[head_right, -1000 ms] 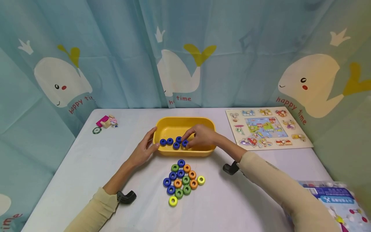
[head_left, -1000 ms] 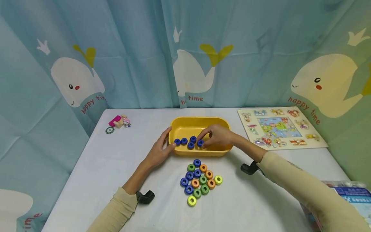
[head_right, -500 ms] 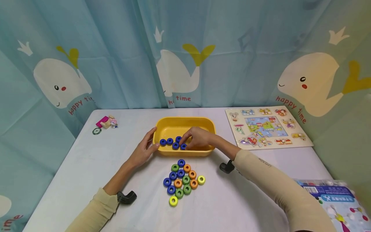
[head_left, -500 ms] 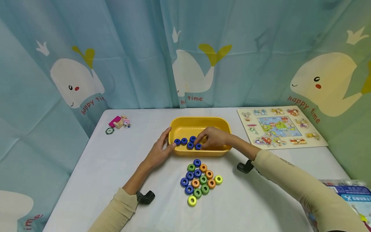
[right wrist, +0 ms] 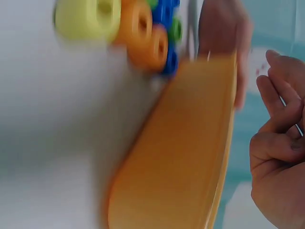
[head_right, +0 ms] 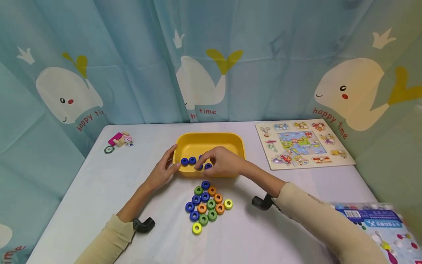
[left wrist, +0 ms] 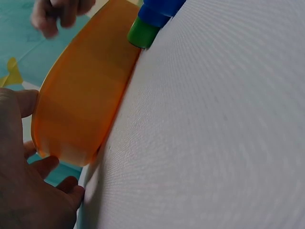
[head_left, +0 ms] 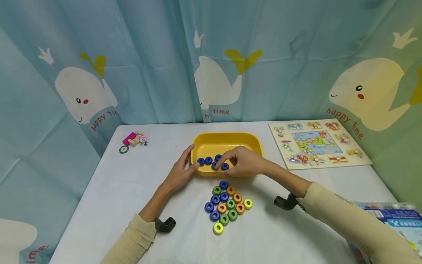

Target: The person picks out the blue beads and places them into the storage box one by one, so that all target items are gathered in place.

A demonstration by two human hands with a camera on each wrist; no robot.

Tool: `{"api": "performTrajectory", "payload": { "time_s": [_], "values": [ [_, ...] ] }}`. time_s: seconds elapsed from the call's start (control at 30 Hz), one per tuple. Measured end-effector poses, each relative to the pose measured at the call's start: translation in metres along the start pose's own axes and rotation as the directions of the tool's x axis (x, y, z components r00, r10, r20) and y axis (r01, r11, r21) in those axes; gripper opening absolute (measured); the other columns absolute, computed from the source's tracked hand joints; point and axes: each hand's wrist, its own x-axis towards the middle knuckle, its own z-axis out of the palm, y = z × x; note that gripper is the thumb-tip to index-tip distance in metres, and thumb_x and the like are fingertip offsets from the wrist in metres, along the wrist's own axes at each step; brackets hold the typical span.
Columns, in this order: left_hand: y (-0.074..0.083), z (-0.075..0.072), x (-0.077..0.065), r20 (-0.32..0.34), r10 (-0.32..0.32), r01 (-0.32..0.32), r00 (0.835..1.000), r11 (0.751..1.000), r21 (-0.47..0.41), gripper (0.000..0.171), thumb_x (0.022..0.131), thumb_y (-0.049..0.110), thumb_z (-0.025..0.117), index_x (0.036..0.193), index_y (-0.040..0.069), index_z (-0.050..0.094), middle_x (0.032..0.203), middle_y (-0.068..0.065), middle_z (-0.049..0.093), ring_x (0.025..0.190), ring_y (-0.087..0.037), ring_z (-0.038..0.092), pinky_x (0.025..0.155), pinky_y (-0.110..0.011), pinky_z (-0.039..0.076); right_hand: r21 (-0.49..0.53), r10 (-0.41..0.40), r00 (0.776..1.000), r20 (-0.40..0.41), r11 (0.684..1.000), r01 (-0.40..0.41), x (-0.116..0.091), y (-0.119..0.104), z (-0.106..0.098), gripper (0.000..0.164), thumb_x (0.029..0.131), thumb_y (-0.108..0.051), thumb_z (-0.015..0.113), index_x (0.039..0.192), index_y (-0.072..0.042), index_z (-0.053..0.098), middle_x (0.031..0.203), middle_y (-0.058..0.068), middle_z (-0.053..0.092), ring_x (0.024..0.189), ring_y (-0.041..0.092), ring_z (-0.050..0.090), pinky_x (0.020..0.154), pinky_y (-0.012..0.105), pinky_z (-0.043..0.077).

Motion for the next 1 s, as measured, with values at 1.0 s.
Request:
{"api": "performTrajectory", "payload": {
  "time_s": [1.0],
  "values": [
    [-0.043, 0.008, 0.01, -0.022, 0.002, -0.002, 1.0, 1.0, 0.023, 0.067, 0.093, 0.032, 0.056, 0.149, 0.027, 0.019, 0.15, 0.009, 0.021, 0.135, -0.012, 0.025, 0.109, -0.037, 0.022, -0.118, -0.144, 0.976, 0.166, 0.979, 0.164, -0.033, -0.024, 0.09, 0.019, 0.079, -0.03, 0.074, 0.097, -0.024, 0.072, 0.091, -0.02, 0.062, 0.079, -0.003, 0.055, 0.072, 0.013, 0.045]
  ]
}}
